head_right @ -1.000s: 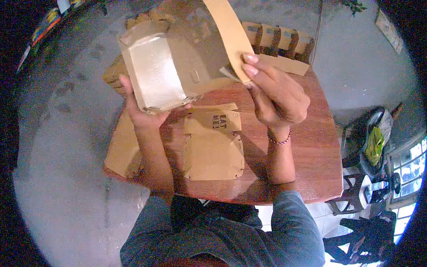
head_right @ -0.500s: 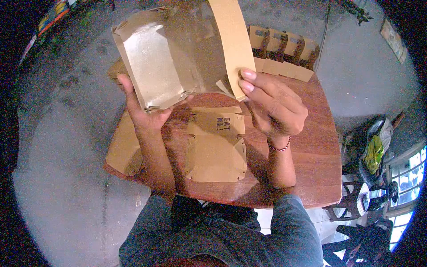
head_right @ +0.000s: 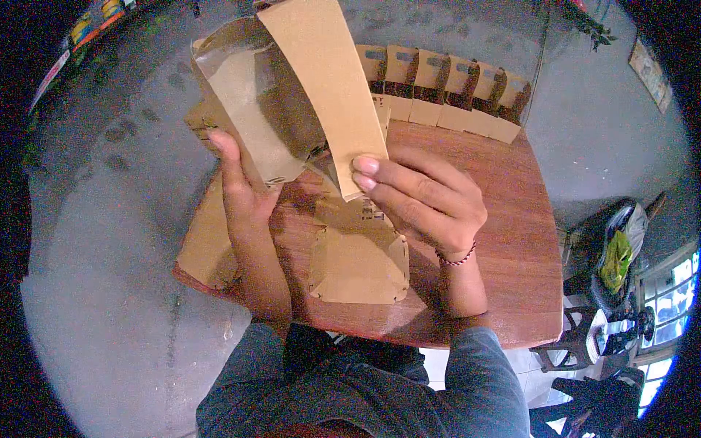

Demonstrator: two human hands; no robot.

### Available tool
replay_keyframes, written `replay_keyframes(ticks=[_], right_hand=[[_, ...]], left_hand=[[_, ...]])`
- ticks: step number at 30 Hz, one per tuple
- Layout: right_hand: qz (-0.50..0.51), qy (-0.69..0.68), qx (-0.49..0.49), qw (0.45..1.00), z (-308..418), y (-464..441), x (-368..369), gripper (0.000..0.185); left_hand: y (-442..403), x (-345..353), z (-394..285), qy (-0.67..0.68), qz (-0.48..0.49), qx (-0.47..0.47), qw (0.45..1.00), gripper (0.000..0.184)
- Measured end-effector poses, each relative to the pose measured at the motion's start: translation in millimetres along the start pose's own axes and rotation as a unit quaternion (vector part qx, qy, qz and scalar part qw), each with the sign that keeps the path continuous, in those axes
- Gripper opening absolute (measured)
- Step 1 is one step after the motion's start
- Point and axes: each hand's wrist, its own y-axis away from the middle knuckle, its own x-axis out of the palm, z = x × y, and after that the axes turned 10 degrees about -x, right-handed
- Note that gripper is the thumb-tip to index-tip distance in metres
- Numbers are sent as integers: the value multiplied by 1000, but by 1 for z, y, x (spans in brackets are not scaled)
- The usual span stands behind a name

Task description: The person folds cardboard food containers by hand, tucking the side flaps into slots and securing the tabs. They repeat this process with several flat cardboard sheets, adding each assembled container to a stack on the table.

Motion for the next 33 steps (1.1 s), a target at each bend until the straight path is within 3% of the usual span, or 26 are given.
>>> replay_keyframes(ticks=[7,18,22,25,28,30,31,33], right_hand=[[-44,22,9,999,-6,-2,1,16],[-11,17,25,999,1,-4,6,17],[-19,14,15,1000,-2,-1,7,17],[-35,2,20,999,-5,0,8,17],[-35,-16,28,999,-5,1,9,18],[-31,-22,36,999,-3,2,10,19],[-26,-27,43,998,-3,2,11,20],[-25,-39,49,998,-3,3,11,20]], left_hand=[[2,4,-4,-30,20,13,999,73],[0,-6,3,-65,-25,31,997,69],[1,-13,-1,-92,12,41,995,69],[3,-16,-7,-66,50,9,997,74],[2,-32,-2,-22,22,7,999,74],[-6,-44,2,91,-19,42,995,72],[-14,-48,0,156,131,54,977,68],[-19,-54,-1,176,141,67,972,69]])
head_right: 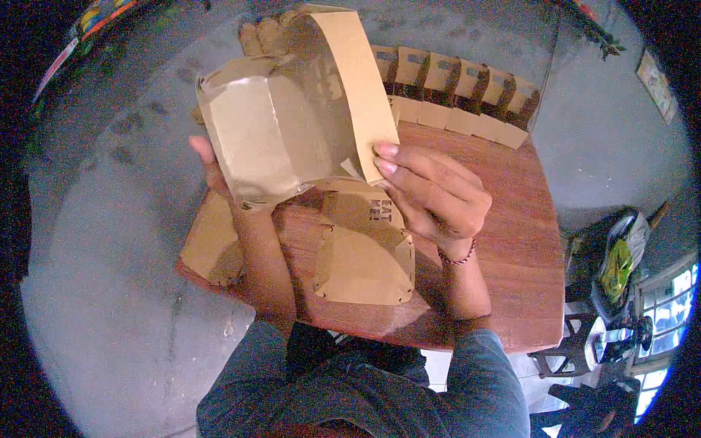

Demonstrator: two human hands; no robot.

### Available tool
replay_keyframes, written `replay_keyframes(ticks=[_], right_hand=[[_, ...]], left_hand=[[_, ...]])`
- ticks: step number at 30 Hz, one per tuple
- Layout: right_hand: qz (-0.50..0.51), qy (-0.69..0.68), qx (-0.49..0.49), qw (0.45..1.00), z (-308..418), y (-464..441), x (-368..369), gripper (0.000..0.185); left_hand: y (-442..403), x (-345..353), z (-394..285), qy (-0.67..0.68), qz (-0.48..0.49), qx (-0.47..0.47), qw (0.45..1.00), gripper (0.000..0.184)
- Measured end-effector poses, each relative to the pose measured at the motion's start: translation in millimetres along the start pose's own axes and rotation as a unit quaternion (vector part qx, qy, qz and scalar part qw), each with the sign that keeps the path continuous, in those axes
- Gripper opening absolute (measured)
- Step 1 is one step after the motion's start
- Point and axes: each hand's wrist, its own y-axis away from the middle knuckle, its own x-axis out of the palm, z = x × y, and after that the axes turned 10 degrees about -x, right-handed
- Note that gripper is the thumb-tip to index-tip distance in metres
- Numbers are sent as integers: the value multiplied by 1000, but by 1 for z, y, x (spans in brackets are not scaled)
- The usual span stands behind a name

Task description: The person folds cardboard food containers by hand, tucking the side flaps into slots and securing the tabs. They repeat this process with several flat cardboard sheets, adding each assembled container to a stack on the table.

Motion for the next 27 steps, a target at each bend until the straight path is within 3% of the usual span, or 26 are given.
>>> replay_keyframes(ticks=[5,7,18,25,27], right_hand=[[-7,-30,10,999,-2,3,5,21],[-9,-33,18,999,-2,3,6,21],[-11,-81,70,994,-1,5,0,19],[-23,-79,81,993,-3,6,-1,19],[-18,-76,78,994,-3,5,-2,19]], left_hand=[[-1,-37,-1,64,90,-4,994,72],[-4,-41,-3,97,154,-5,983,84],[18,4,8,21,138,87,986,92],[-22,11,-3,-30,127,147,980,98],[-26,-8,-4,-58,137,128,980,103]])
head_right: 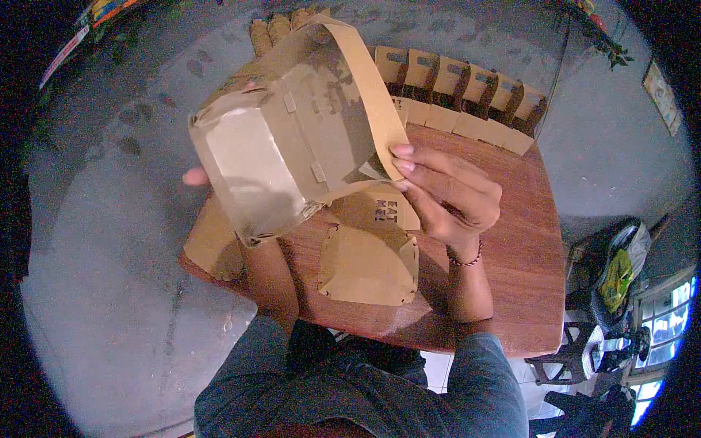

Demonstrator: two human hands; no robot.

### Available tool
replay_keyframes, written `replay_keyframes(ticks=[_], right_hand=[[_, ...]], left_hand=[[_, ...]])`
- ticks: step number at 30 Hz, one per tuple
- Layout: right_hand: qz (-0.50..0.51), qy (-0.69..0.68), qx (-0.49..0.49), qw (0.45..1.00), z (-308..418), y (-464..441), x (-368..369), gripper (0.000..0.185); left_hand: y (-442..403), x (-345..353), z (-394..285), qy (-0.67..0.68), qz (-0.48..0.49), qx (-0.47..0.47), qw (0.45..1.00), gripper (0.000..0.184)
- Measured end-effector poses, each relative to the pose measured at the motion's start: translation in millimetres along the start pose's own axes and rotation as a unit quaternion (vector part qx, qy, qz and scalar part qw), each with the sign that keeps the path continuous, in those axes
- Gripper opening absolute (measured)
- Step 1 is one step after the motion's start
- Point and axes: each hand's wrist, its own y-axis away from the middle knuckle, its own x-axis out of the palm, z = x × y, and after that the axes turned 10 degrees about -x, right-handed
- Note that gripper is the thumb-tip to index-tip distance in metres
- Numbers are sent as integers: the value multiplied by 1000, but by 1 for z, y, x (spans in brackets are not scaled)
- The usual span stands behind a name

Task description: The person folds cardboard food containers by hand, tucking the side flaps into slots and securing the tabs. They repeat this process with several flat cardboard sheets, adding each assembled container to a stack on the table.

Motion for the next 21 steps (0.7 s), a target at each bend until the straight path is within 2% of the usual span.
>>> replay_keyframes(ticks=[2,4,13,17,21], right_hand=[[4,3,-2,1000,1,-1,-1,19],[19,7,10,1000,5,-2,-1,20],[35,19,-37,999,5,-4,2,21],[29,17,-35,999,6,-5,2,21],[27,-50,-5,998,-6,-1,-3,20]], left_hand=[[7,-13,1,-24,15,-22,999,108],[7,6,-9,-21,-14,-97,995,101],[20,12,-14,-29,-124,-133,983,96],[25,11,-18,-33,-181,-150,971,94],[31,9,-22,-35,-240,-168,955,92]])
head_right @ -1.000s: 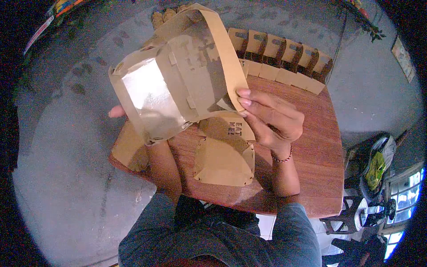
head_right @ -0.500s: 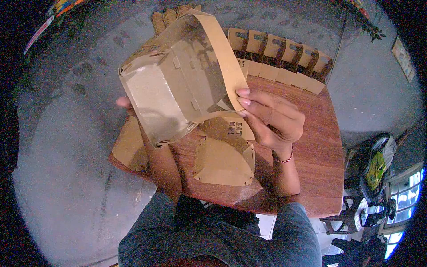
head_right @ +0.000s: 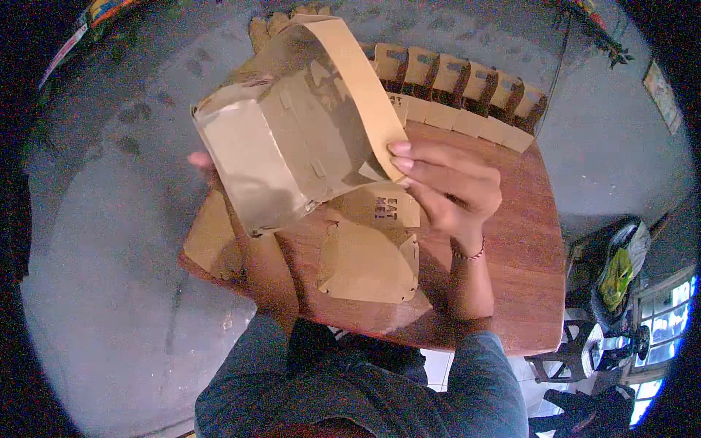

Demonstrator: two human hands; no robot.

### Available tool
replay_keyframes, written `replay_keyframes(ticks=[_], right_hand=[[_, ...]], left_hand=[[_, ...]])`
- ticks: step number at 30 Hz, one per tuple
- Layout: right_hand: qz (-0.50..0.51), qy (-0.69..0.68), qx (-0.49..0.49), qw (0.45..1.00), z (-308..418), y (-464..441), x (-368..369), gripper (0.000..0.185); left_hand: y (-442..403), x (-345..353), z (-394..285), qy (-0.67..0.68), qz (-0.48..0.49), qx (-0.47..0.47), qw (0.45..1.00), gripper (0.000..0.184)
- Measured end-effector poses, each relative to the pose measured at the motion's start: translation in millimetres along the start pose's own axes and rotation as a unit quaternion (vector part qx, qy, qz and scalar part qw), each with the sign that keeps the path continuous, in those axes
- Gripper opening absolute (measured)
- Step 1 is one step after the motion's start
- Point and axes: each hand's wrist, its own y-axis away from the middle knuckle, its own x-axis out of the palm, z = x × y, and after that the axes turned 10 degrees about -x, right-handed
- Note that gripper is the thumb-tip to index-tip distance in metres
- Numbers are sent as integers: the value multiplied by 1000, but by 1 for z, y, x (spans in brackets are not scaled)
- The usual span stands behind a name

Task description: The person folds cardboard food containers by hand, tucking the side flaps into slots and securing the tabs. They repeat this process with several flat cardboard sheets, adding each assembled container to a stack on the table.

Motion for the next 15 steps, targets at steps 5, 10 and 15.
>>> replay_keyframes(ticks=[5,10,15], right_hand=[[-5,-44,57,997,-8,7,-2,19],[44,-40,1,998,1,-2,-1,21],[79,-5,-8,997,23,-11,6,16]], left_hand=[[2,-6,-6,2,-59,-19,998,90],[3,15,-15,-75,-89,-28,993,77],[5,19,-15,-148,-118,9,982,70]])
